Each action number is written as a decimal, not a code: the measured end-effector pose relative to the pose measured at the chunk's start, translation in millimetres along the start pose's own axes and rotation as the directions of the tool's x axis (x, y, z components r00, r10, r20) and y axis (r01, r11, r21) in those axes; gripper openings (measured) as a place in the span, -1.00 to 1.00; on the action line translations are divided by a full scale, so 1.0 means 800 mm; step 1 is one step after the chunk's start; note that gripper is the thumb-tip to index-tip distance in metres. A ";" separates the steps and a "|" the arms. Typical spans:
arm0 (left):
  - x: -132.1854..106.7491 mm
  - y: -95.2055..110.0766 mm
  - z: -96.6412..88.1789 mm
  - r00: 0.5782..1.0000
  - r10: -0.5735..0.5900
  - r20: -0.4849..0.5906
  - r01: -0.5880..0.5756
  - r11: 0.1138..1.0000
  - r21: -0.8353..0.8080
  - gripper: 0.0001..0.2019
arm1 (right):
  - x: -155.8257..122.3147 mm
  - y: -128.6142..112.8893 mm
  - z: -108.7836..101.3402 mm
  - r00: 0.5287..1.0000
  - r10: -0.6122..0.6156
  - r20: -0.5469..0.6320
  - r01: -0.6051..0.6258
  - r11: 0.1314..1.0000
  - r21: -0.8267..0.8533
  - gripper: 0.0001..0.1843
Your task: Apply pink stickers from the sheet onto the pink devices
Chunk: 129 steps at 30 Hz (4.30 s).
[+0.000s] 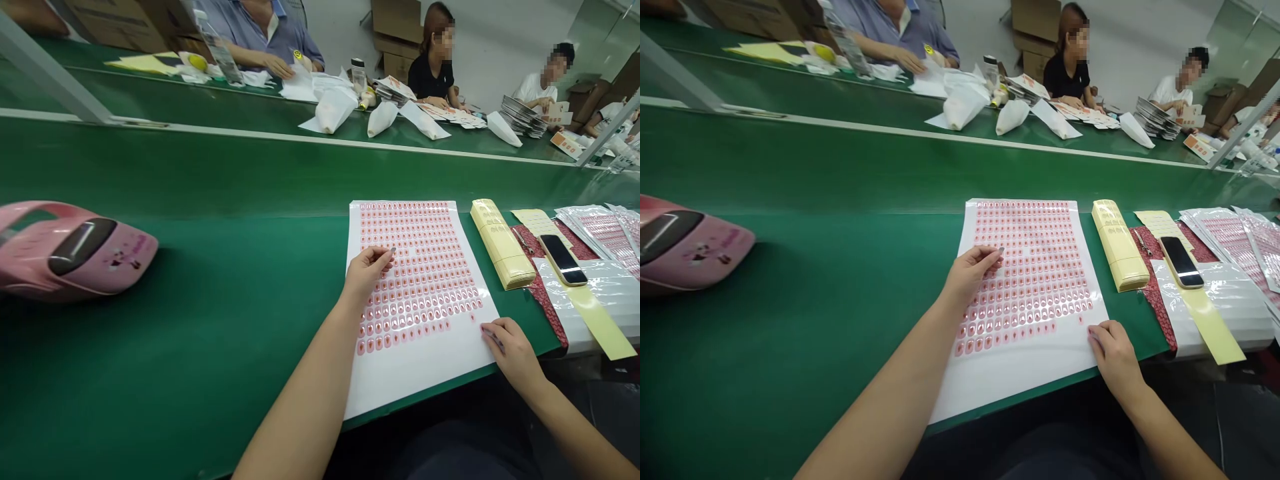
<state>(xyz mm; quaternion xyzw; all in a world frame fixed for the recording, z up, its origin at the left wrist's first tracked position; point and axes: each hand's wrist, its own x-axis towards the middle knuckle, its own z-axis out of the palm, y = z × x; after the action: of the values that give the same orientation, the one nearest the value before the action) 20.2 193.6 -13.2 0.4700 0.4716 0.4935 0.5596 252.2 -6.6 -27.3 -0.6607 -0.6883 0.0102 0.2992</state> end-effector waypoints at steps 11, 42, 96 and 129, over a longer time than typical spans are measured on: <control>-0.001 0.004 0.000 1.000 0.003 -0.011 -0.003 1.000 0.017 -0.62 | 0.008 -0.004 0.000 0.973 0.216 0.082 -0.225 0.965 0.137 -0.73; 0.001 0.008 -0.001 1.000 0.006 -0.028 -0.005 0.999 0.034 -0.74 | 0.063 -0.006 -0.026 0.863 0.300 0.407 -0.385 0.911 0.146 -0.83; -0.001 0.010 0.002 0.999 -0.018 -0.027 0.020 0.999 0.044 -0.71 | 0.072 -0.044 0.022 0.879 0.341 0.335 -0.442 0.846 0.299 -0.95; 0.002 0.007 -0.001 1.000 -0.008 -0.024 0.010 0.997 0.073 -0.74 | 0.034 -0.001 0.018 0.987 0.161 0.023 -0.162 0.964 0.209 -0.81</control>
<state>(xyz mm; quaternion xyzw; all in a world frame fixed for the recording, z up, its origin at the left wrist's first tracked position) 19.2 195.2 -7.9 0.4822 0.4980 0.4789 0.5386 246.6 23.9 -27.8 -0.6792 -0.6281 0.1094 0.3636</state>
